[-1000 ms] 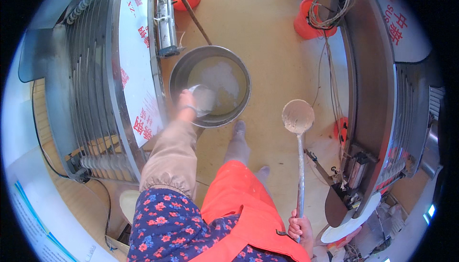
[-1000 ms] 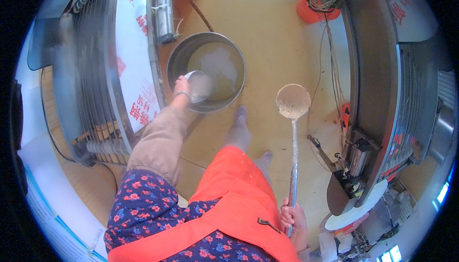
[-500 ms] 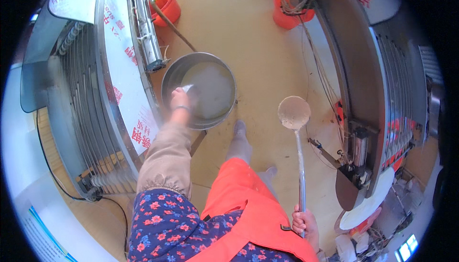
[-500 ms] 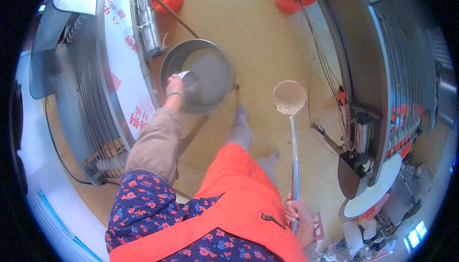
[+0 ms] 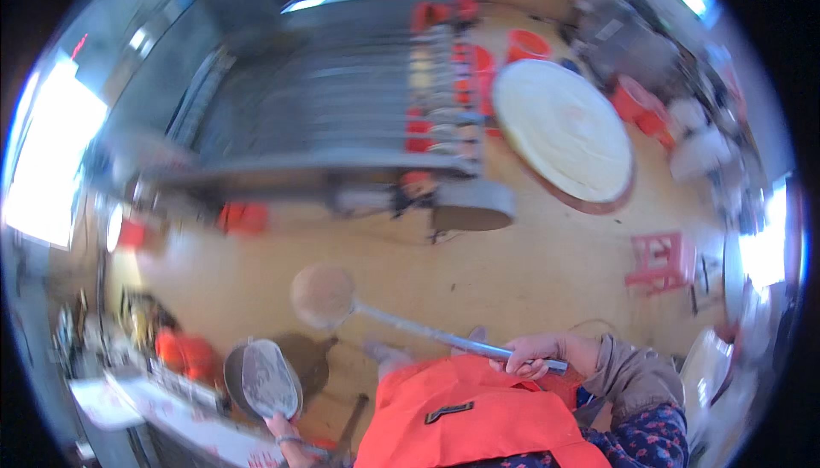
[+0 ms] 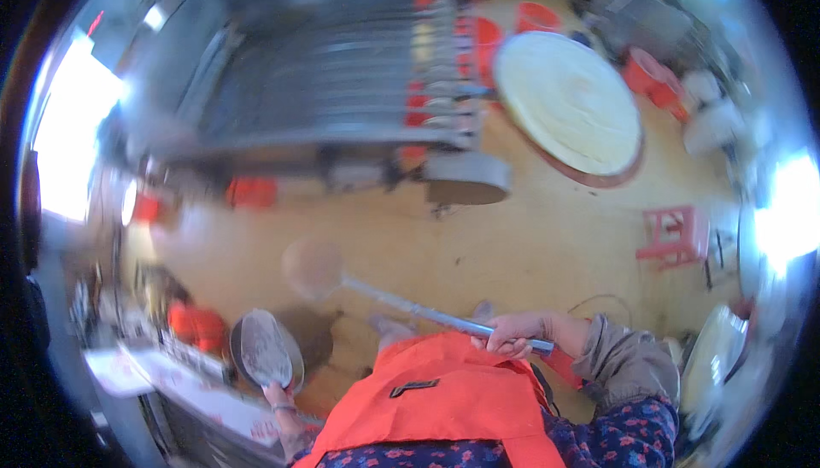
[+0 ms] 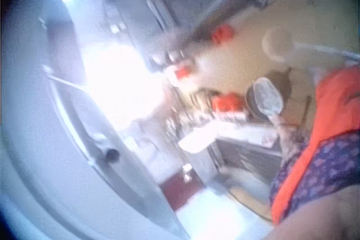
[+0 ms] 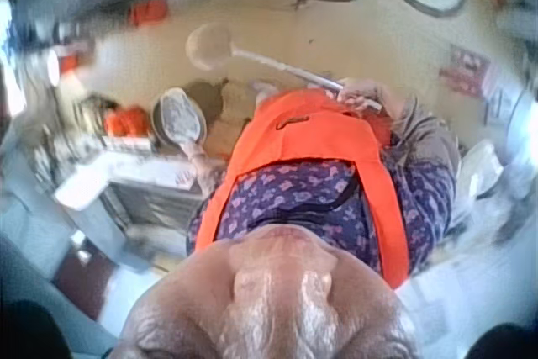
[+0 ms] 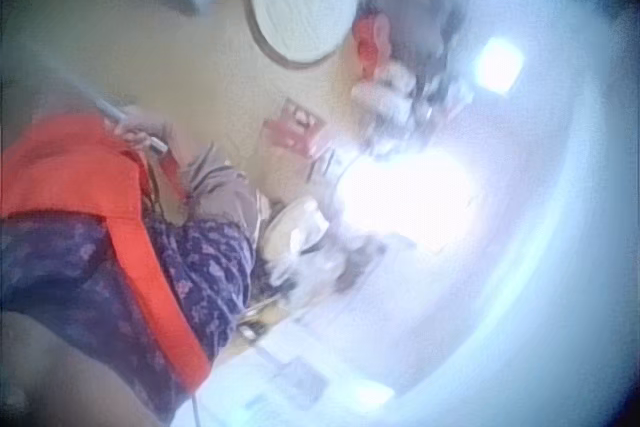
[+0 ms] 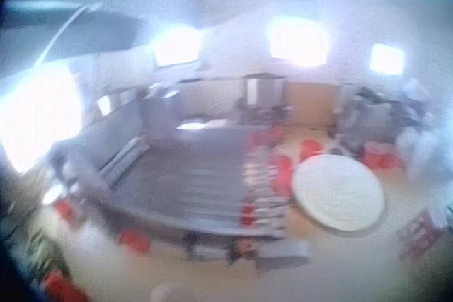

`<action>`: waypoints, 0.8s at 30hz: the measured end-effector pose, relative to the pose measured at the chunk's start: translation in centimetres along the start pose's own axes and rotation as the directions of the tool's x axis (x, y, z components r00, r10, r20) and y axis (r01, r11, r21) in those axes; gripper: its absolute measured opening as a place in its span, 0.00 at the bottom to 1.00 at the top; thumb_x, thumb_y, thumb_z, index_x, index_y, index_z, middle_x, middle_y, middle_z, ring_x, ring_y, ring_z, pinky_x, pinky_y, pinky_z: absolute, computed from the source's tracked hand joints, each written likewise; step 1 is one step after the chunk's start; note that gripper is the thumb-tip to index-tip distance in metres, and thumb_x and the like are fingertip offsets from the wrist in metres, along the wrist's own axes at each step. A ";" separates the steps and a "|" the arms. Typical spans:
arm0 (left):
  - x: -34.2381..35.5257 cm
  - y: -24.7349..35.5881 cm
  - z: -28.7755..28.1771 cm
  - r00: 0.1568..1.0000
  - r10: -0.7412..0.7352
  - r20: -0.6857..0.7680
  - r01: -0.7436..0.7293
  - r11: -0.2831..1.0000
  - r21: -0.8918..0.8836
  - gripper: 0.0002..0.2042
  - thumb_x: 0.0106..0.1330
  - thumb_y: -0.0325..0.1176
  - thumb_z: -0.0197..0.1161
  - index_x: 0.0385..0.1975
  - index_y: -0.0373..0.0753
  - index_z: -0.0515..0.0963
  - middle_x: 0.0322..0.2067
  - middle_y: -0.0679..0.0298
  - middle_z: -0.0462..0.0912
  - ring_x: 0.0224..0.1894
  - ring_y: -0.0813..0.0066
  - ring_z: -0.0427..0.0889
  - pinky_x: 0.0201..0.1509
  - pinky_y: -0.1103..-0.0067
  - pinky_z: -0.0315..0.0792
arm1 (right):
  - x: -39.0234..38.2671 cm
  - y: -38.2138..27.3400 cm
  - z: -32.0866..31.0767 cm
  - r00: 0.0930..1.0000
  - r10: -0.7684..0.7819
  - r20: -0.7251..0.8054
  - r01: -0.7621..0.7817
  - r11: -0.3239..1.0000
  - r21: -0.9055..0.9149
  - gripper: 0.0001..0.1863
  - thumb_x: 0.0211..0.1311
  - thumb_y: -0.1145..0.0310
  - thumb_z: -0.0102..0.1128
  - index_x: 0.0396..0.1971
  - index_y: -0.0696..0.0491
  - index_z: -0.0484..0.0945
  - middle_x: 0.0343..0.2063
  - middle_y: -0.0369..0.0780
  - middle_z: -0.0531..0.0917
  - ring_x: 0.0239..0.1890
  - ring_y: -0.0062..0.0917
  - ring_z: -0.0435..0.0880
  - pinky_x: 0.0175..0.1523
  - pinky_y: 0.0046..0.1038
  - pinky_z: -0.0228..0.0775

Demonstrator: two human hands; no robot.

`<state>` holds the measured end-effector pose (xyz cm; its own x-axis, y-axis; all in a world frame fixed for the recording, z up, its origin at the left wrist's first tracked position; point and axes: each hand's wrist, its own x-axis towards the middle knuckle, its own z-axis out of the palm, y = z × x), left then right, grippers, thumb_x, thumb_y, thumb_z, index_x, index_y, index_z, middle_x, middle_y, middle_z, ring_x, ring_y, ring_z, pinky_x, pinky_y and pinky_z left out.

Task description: The person scrapes a large rotating pan, then scoops powders from buckets into a metal bowl and stirs the mixture with a ladle. The person uses a scraper and ladle to handle the ingredients.

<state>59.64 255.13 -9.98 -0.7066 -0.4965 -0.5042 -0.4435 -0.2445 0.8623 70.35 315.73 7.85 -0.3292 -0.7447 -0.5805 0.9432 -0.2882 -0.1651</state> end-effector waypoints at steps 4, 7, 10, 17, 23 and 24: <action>-10.7 3.4 14.4 0.938 -0.019 0.345 -0.019 0.994 0.105 0.33 0.47 0.19 0.44 0.60 0.45 0.57 0.53 0.54 0.66 0.44 0.56 0.76 0.30 0.65 0.79 | -11.3 5.5 -3.1 0.983 -0.164 0.085 0.164 0.986 0.004 0.14 0.51 0.69 0.57 0.36 0.51 0.64 0.10 0.29 0.63 0.06 0.09 0.56 0.09 0.14 0.46; -19.5 5.8 27.0 0.758 -0.058 0.650 -0.153 0.953 0.263 0.31 0.48 0.20 0.44 0.58 0.41 0.58 0.52 0.54 0.67 0.45 0.57 0.76 0.31 0.67 0.79 | -20.6 10.1 -4.3 0.957 -0.287 0.046 0.286 0.958 0.026 0.14 0.51 0.69 0.57 0.36 0.51 0.64 0.11 0.30 0.64 0.06 0.10 0.57 0.09 0.14 0.46; -29.8 4.3 40.1 0.624 -0.045 0.780 -0.197 0.957 0.213 0.28 0.50 0.20 0.44 0.57 0.39 0.60 0.49 0.54 0.70 0.44 0.58 0.77 0.30 0.68 0.79 | -29.1 15.5 -5.7 0.917 -0.390 -0.080 0.393 0.919 0.019 0.13 0.50 0.70 0.56 0.36 0.50 0.65 0.11 0.30 0.65 0.07 0.11 0.59 0.10 0.15 0.47; -50.9 -7.1 65.8 0.203 -0.242 0.949 -0.189 0.941 0.280 0.26 0.51 0.20 0.43 0.55 0.37 0.61 0.48 0.52 0.72 0.40 0.57 0.79 0.27 0.67 0.81 | -40.5 25.3 -12.1 0.645 -0.644 -0.411 0.756 0.616 0.221 0.10 0.52 0.75 0.56 0.34 0.54 0.67 0.11 0.34 0.66 0.07 0.14 0.60 0.10 0.17 0.47; -64.3 -21.6 84.3 0.110 -0.469 0.877 -0.115 0.870 0.480 0.21 0.52 0.17 0.42 0.50 0.31 0.55 0.44 0.46 0.71 0.36 0.53 0.80 0.26 0.69 0.82 | -49.8 26.5 -21.3 0.354 -0.665 -0.658 0.935 0.255 0.246 0.11 0.50 0.75 0.54 0.34 0.58 0.67 0.13 0.35 0.68 0.08 0.16 0.62 0.11 0.18 0.52; -66.8 -23.6 86.6 0.096 -0.463 0.881 -0.119 0.873 0.472 0.21 0.52 0.16 0.42 0.49 0.31 0.55 0.43 0.46 0.71 0.36 0.53 0.80 0.25 0.69 0.82 | -51.7 26.1 -23.1 0.317 -0.698 -0.642 0.946 0.187 0.265 0.10 0.52 0.76 0.53 0.35 0.58 0.67 0.16 0.36 0.68 0.11 0.16 0.64 0.12 0.18 0.54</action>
<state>69.53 366.22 -0.75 -0.3481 0.7993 -0.4899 -0.5639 0.2389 0.7905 112.98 360.65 15.18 -0.7341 0.3514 -0.5810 -0.1472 -0.9177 -0.3690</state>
